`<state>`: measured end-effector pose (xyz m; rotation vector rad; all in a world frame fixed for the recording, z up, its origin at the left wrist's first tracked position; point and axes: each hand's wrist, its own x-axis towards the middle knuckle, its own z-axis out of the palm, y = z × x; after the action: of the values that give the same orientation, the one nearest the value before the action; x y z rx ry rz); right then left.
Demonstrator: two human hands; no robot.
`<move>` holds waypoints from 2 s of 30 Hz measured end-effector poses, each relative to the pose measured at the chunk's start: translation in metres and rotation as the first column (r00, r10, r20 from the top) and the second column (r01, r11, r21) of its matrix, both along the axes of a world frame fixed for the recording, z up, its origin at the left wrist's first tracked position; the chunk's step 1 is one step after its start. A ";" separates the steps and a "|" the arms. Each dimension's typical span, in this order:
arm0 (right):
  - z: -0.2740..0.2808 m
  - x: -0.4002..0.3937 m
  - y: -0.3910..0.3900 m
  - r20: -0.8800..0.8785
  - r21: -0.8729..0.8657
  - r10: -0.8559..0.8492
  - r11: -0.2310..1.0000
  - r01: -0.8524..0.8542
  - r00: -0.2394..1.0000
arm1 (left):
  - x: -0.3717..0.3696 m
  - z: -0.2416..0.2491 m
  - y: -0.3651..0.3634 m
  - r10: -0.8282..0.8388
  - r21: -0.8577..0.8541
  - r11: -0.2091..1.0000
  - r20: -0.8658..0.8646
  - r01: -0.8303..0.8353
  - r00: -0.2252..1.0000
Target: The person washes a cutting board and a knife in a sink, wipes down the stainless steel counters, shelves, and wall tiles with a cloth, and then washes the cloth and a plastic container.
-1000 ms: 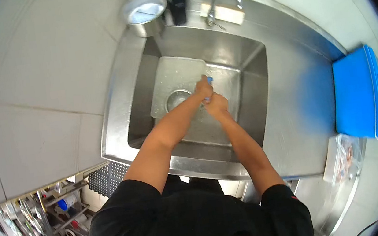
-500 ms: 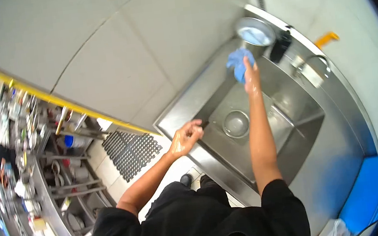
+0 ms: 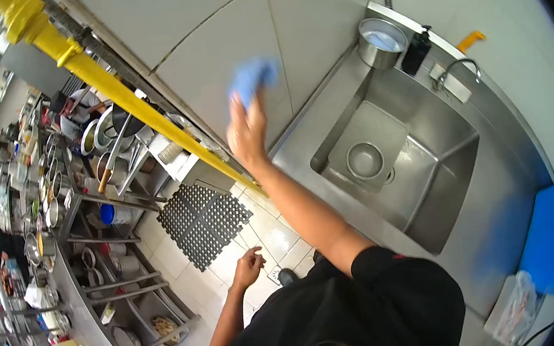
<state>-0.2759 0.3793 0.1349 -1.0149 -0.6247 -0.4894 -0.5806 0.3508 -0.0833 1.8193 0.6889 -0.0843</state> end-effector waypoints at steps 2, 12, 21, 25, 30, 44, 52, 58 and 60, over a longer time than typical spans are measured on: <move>0.098 0.021 0.004 0.330 -0.052 -0.213 0.969 0.243 0.920 | -0.003 0.015 0.018 -0.082 0.039 0.996 0.036 0.080 0.996; -0.093 0.091 -0.010 -0.628 -0.220 -0.095 0.974 -0.059 0.772 | -0.162 -0.037 0.063 0.013 0.141 0.990 -0.104 0.001 0.995; 0.078 0.012 0.020 0.141 -0.094 -0.185 0.976 0.199 0.973 | -0.143 -0.059 0.083 -0.323 -0.113 0.946 -0.260 0.303 0.910; 0.212 0.090 0.015 0.543 0.040 -0.407 0.886 0.462 0.735 | -0.066 -0.016 0.087 -0.306 0.015 0.948 -0.245 0.319 0.920; 0.090 0.230 -0.039 -0.374 -0.371 0.022 0.913 -0.171 0.927 | -0.047 -0.007 0.080 -0.131 -0.044 0.991 -0.196 0.125 0.972; -0.017 0.049 -0.019 0.103 -0.276 -0.251 0.922 0.270 0.962 | -0.017 0.008 0.070 -0.007 -0.132 0.991 -0.324 -0.038 0.946; -0.027 0.040 -0.019 0.082 -0.360 -0.184 0.911 0.201 0.980 | -0.014 -0.002 0.079 -0.119 -0.177 0.983 -0.464 0.040 0.878; -0.064 0.020 -0.014 0.000 -0.570 -0.041 0.821 0.034 0.999 | 0.008 -0.005 0.084 -0.084 -0.139 0.990 -0.369 0.034 0.926; -0.054 0.027 -0.015 -0.089 -0.584 -0.083 0.811 0.015 0.992 | 0.014 0.001 0.082 -0.102 -0.142 0.989 -0.385 0.051 0.917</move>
<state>-0.2493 0.3640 0.0806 -1.6391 -0.6650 -0.2803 -0.5670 0.4330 -0.0828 1.7188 0.8694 -0.5475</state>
